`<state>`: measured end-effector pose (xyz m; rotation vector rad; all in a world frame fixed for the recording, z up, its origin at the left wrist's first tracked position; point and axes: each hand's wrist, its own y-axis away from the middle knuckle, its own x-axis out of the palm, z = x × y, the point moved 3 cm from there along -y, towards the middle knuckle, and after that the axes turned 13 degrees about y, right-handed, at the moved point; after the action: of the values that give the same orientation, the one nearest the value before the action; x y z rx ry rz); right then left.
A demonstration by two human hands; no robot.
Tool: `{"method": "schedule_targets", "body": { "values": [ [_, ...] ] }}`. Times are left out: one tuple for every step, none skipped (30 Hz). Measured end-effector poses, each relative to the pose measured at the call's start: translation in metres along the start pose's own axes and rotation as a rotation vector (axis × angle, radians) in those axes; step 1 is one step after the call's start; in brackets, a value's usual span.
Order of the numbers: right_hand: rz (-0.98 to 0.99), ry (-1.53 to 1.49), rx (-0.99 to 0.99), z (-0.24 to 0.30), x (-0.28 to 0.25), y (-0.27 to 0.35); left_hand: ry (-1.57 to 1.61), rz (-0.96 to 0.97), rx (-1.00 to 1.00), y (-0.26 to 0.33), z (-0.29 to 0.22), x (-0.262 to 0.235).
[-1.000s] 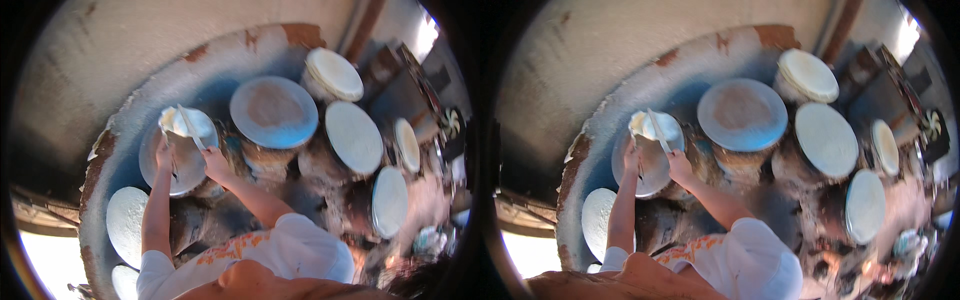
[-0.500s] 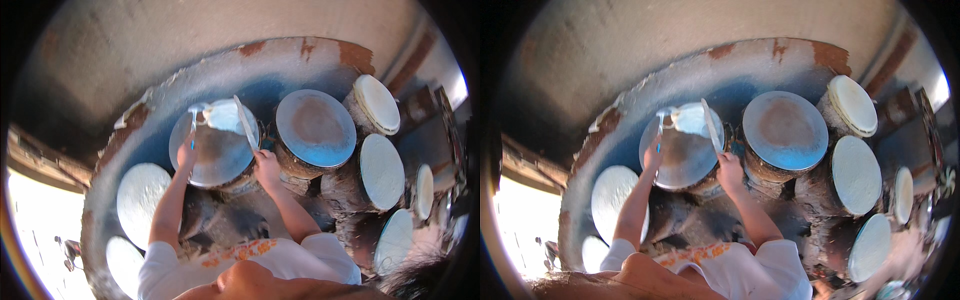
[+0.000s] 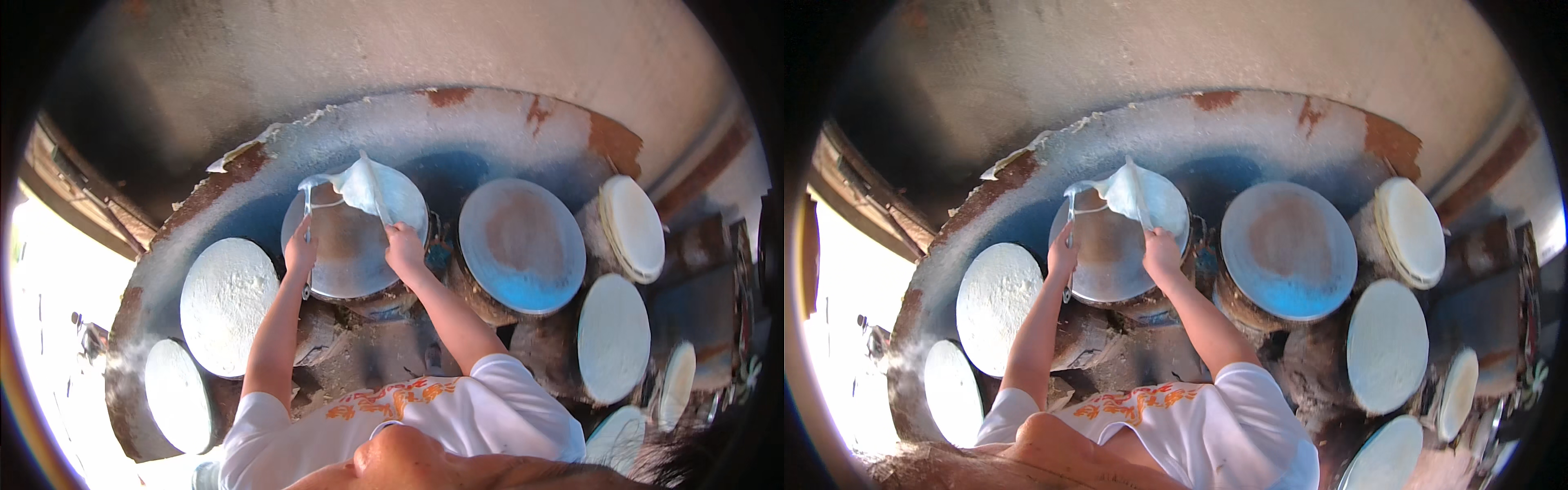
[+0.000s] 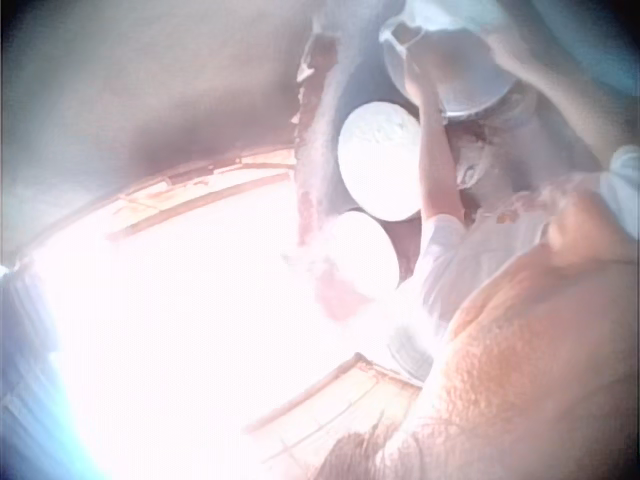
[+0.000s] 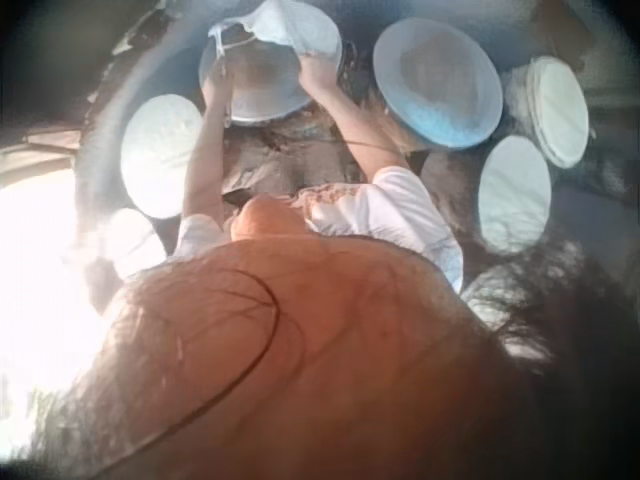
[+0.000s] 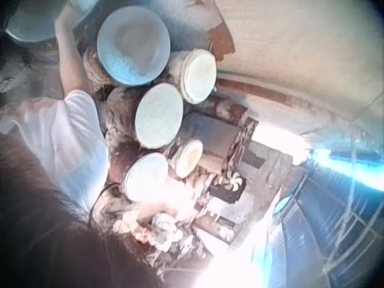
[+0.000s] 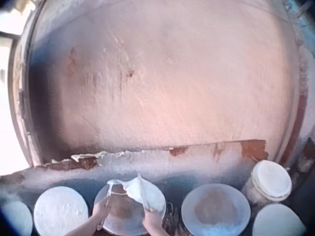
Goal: The person uses a ladle to pour batter onto circular hot plates and spreads it with a stick, then peels the cooked crepes off the plates by hand.
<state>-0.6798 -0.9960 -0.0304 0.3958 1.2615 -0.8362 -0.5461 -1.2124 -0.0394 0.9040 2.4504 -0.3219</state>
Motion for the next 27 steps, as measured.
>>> {"method": "schedule_targets", "body": {
  "values": [
    [0.045,0.046,-0.035,-0.005,0.008,-0.02,0.003,-0.023,0.011,0.008,-0.006,0.003],
    [0.014,0.006,-0.103,-0.005,0.009,-0.036,0.059,-0.034,-0.058,0.02,-0.015,0.0],
    [0.005,-0.044,-0.172,0.0,0.013,-0.042,0.106,-0.042,-0.147,0.032,-0.022,-0.006],
    [0.014,-0.05,-0.209,0.006,0.009,-0.046,0.207,-0.079,-0.21,0.041,-0.029,-0.01],
    [0.062,-0.072,-0.223,0.008,0.014,-0.042,0.297,-0.108,-0.304,0.063,-0.025,-0.012],
    [0.07,-0.106,-0.285,0.009,0.017,-0.044,0.386,-0.151,-0.272,0.073,-0.019,-0.009],
    [0.041,-0.123,-0.355,0.01,0.012,-0.054,0.388,-0.166,-0.284,0.078,-0.029,-0.009],
    [0.02,-0.148,-0.415,0.008,0.009,-0.051,0.407,-0.172,-0.292,0.088,-0.023,-0.008],
    [0.015,-0.167,-0.44,-0.004,0.004,-0.049,0.426,-0.176,-0.3,0.098,-0.017,-0.007],
    [0.011,-0.197,-0.466,-0.014,-0.017,-0.045,0.532,-0.201,-0.331,0.105,-0.02,-0.006],
    [0.118,-0.233,-0.461,-0.036,-0.032,-0.052,0.622,-0.215,-0.37,0.115,-0.026,-0.004],
    [-0.014,-0.184,-0.493,-0.066,-0.043,-0.061,0.667,-0.217,-0.353,0.119,-0.039,-0.001],
    [-0.118,-0.205,-0.382,-0.098,-0.043,-0.068,0.704,-0.212,-0.359,0.116,-0.049,0.005],
    [-0.105,-0.122,-0.395,-0.107,-0.04,-0.081,0.766,-0.234,-0.365,0.11,-0.052,0.009],
    [-0.09,-0.048,-0.399,-0.113,-0.029,-0.088,0.819,-0.253,-0.374,0.11,-0.051,0.012],
    [-0.078,-0.128,-0.447,-0.107,-0.01,-0.096,0.826,-0.249,-0.351,0.109,-0.057,0.017],
    [-0.06,-0.213,-0.493,-0.088,0.007,-0.104,0.9,-0.268,-0.374,0.11,-0.06,0.02],
    [0.04,-0.273,-0.57,-0.057,0.013,-0.107,0.96,-0.309,-0.405,0.114,-0.061,0.015],
    [0.051,-0.294,-0.577,-0.039,0.012,-0.109,0.943,-0.327,-0.413,0.116,-0.06,0.011],
    [0.104,-0.24,-0.616,-0.029,0.015,-0.107,0.921,-0.333,-0.376,0.122,-0.058,0.011],
    [0.157,-0.188,-0.656,-0.025,0.016,-0.103,0.899,-0.338,-0.34,0.127,-0.057,0.01],
    [0.186,-0.2,-0.641,-0.031,0.015,-0.098,0.889,-0.345,-0.352,0.129,-0.059,0.012],
    [0.179,-0.249,-0.733,-0.033,0.007,-0.097,0.88,-0.343,-0.365,0.134,-0.059,0.013],
    [0.172,-0.299,-0.824,-0.039,0.0,-0.097,0.841,-0.339,-0.36,0.141,-0.06,0.014],
    [0.246,-0.437,-0.813,-0.055,-0.007,-0.106,0.801,-0.331,-0.344,0.144,-0.064,0.012],
    [0.238,-0.36,-0.774,-0.074,-0.014,-0.117,0.748,-0.301,-0.347,0.145,-0.072,0.01],
    [0.212,-0.266,-0.758,-0.083,-0.025,-0.135,0.73,-0.31,-0.341,0.15,-0.067,0.01]
  ]
}}
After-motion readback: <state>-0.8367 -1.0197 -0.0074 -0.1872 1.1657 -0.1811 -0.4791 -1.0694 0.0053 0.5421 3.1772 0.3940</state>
